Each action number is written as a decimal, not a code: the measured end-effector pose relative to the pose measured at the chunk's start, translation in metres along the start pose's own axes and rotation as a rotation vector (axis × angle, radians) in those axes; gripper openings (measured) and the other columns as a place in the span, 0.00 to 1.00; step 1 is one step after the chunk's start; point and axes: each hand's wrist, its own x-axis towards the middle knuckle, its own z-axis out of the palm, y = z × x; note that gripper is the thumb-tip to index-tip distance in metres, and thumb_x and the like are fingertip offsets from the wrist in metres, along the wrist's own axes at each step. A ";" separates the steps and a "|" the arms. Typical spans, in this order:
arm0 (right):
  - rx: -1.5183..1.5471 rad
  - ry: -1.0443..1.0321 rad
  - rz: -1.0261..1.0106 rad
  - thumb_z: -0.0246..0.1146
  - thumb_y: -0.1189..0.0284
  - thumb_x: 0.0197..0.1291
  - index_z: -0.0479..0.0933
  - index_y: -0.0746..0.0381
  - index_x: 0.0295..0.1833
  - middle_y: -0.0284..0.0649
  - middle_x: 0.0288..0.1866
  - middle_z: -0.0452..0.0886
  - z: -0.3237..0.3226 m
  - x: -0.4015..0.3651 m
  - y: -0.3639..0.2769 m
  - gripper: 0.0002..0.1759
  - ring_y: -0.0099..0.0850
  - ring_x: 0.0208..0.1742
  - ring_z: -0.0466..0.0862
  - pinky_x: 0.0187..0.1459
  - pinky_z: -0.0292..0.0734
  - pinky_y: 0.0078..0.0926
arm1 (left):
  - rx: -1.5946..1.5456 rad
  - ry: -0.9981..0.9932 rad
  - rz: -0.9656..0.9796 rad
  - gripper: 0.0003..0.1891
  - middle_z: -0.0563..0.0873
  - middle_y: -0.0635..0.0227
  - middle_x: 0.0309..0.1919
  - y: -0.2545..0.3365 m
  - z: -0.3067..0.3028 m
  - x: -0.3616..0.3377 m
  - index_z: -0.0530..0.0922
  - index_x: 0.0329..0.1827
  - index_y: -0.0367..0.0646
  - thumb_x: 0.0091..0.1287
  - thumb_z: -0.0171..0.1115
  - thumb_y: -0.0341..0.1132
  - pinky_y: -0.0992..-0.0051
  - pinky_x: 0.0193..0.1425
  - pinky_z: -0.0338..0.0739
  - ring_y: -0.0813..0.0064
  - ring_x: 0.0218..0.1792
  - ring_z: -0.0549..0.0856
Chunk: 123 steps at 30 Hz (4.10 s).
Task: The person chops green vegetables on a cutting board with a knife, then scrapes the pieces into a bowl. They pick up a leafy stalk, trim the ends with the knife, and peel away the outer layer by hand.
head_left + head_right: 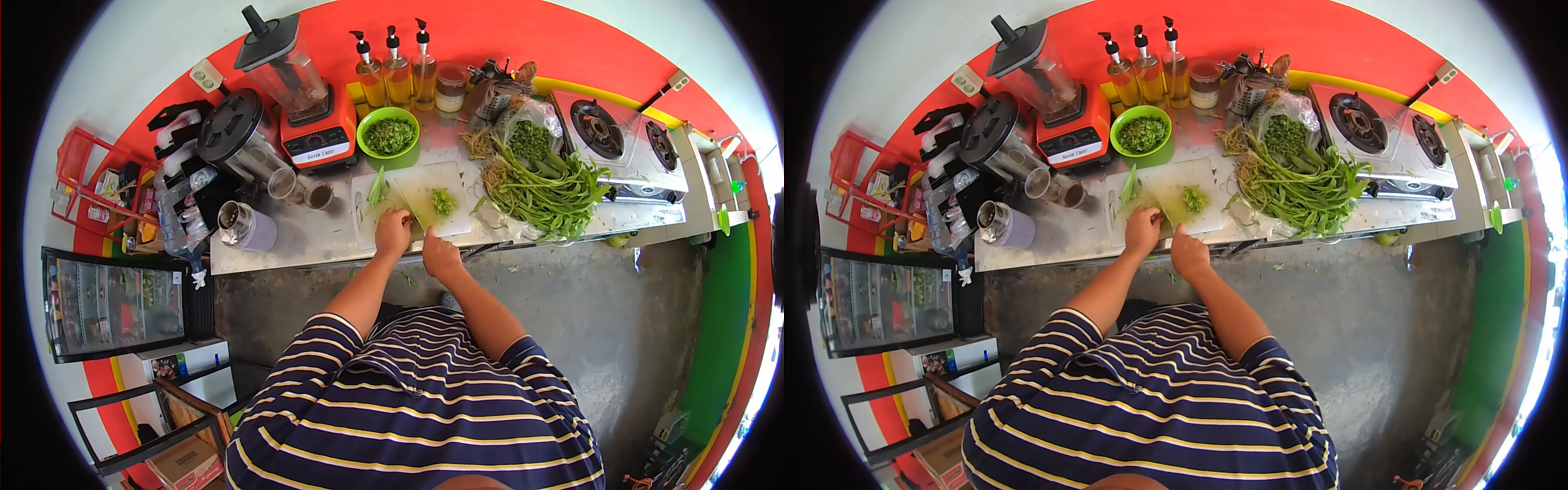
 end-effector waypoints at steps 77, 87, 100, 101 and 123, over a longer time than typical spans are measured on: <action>-0.013 0.008 0.048 0.57 0.73 0.66 0.63 0.68 0.57 0.60 0.48 0.85 0.015 0.014 -0.040 0.18 0.54 0.49 0.88 0.49 0.85 0.47 | -0.088 0.197 0.279 0.05 0.82 0.54 0.34 -0.036 -0.010 -0.023 0.83 0.37 0.34 0.63 0.65 0.28 0.60 0.45 0.76 0.52 0.40 0.81; 0.019 0.001 0.064 0.52 0.70 0.69 0.62 0.72 0.63 0.61 0.49 0.85 0.017 0.016 -0.040 0.23 0.55 0.52 0.87 0.54 0.82 0.48 | -0.089 0.128 0.280 0.08 0.84 0.57 0.36 -0.040 -0.016 -0.030 0.86 0.43 0.35 0.63 0.66 0.28 0.64 0.47 0.78 0.57 0.41 0.84; 0.031 0.028 0.074 0.54 0.72 0.68 0.63 0.69 0.57 0.62 0.48 0.85 0.017 0.013 -0.047 0.17 0.55 0.51 0.87 0.53 0.83 0.48 | -0.326 0.036 0.086 0.07 0.85 0.59 0.35 -0.045 -0.020 -0.019 0.86 0.40 0.34 0.60 0.71 0.25 0.73 0.40 0.81 0.69 0.33 0.87; 0.030 0.029 0.083 0.55 0.72 0.68 0.62 0.69 0.57 0.62 0.48 0.85 0.015 0.012 -0.047 0.17 0.55 0.51 0.87 0.53 0.83 0.48 | -0.310 0.036 0.089 0.07 0.85 0.59 0.35 -0.045 -0.020 -0.018 0.85 0.39 0.33 0.60 0.71 0.25 0.73 0.40 0.81 0.69 0.32 0.86; 0.170 0.139 0.198 0.55 0.69 0.67 0.64 0.69 0.61 0.63 0.49 0.84 0.012 0.011 -0.003 0.21 0.56 0.53 0.86 0.55 0.81 0.49 | 0.027 0.102 0.416 0.08 0.86 0.57 0.35 -0.040 -0.017 -0.008 0.87 0.39 0.36 0.58 0.71 0.28 0.67 0.45 0.79 0.61 0.39 0.85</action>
